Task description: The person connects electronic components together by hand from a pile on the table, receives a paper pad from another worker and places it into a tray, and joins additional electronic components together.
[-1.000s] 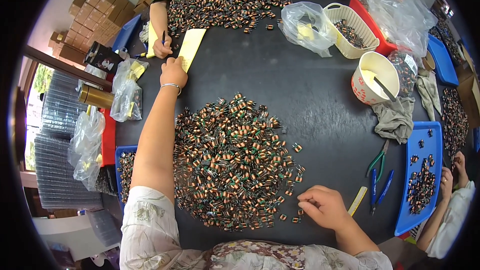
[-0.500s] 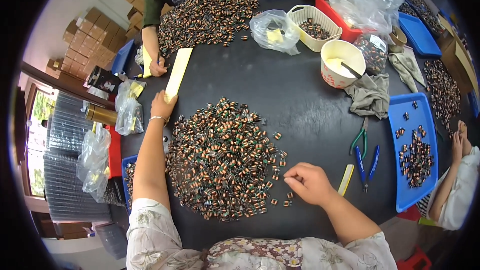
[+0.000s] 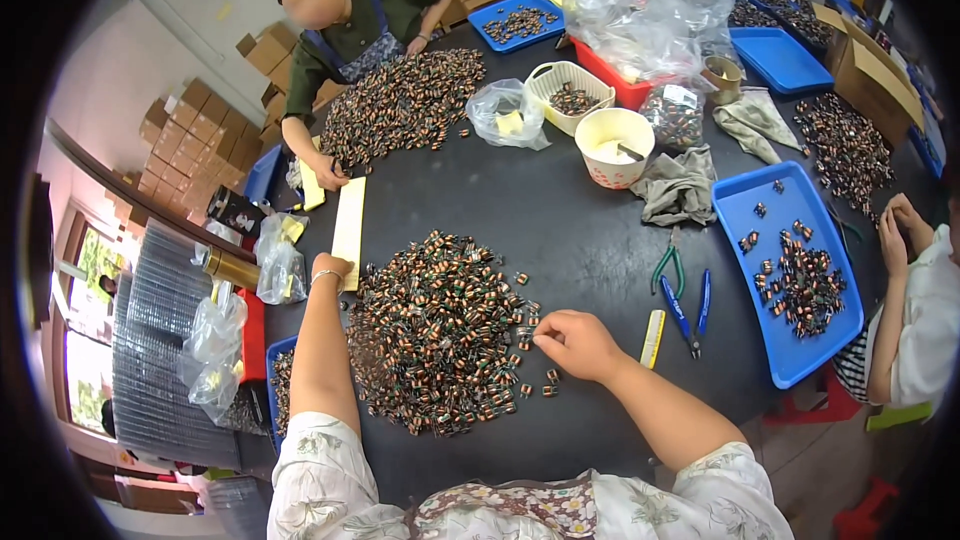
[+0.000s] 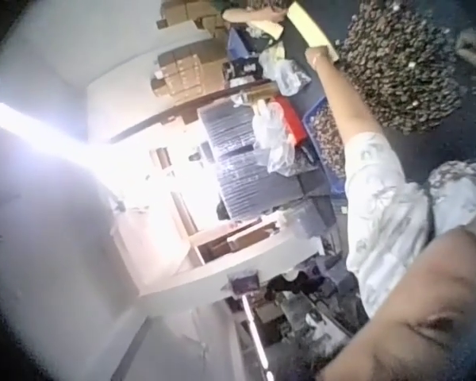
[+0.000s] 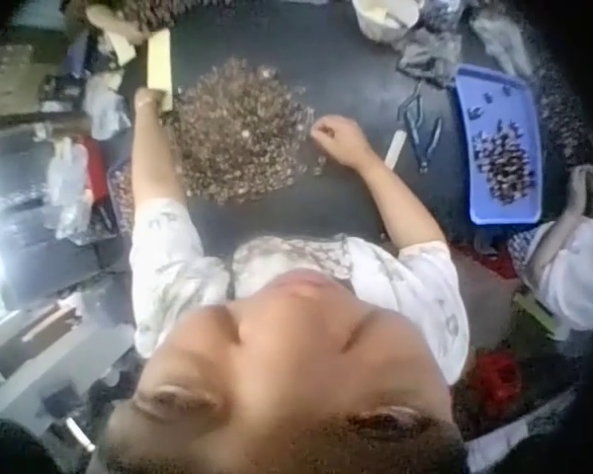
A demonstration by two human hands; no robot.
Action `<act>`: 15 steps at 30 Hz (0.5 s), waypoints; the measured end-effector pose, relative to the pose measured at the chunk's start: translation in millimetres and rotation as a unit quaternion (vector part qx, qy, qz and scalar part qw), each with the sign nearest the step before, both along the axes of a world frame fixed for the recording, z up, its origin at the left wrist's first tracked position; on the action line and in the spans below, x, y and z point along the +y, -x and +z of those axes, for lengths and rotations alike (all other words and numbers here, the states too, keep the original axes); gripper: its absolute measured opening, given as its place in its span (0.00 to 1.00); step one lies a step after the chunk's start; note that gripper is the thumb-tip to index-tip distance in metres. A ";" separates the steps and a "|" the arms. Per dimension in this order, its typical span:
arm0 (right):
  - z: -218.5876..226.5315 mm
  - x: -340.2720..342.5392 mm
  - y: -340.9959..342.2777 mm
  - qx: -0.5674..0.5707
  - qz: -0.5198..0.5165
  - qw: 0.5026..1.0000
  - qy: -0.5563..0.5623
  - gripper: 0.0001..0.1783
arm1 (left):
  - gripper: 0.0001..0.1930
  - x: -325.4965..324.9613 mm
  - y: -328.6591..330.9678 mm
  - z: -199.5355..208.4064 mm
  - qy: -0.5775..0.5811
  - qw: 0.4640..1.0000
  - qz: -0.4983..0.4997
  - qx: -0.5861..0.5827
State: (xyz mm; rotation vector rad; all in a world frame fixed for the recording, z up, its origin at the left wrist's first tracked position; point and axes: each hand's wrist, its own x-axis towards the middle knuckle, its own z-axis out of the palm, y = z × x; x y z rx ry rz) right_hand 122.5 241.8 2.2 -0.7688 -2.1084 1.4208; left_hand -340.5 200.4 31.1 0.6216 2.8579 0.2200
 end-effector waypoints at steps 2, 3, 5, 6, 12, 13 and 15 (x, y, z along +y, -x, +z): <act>-2.4 -1.8 0.2 0.019 0.001 1.000 -0.017 0.06 | 0.15 -13.7 17.3 6.2 -0.022 0.998 -0.030 0.052; -4.3 -2.8 -0.5 0.032 -0.001 0.999 -0.032 0.06 | 0.14 -18.2 19.9 18.2 -0.021 0.995 -0.039 0.088; -11.0 -3.3 -5.7 0.032 -0.010 0.999 -0.035 0.06 | 0.13 -16.0 0.9 45.0 -0.021 0.984 -0.072 0.164; -12.0 -2.6 -12.5 0.028 -0.020 0.999 -0.040 0.06 | 0.13 -10.6 -23.6 68.1 -0.024 0.974 -0.096 0.205; -9.5 -11.7 -22.3 0.024 -0.007 0.998 -0.058 0.06 | 0.10 -32.3 -97.2 165.7 -0.049 0.922 -0.225 0.310; -2.9 -15.0 -25.3 0.048 -0.029 0.992 -0.114 0.09 | 0.09 -36.3 -117.1 176.0 -0.052 0.908 -0.262 0.322; 16.0 -20.2 -30.3 0.114 -0.071 0.958 -0.254 0.16 | 0.06 -51.7 -152.9 192.6 -0.075 0.867 -0.362 0.335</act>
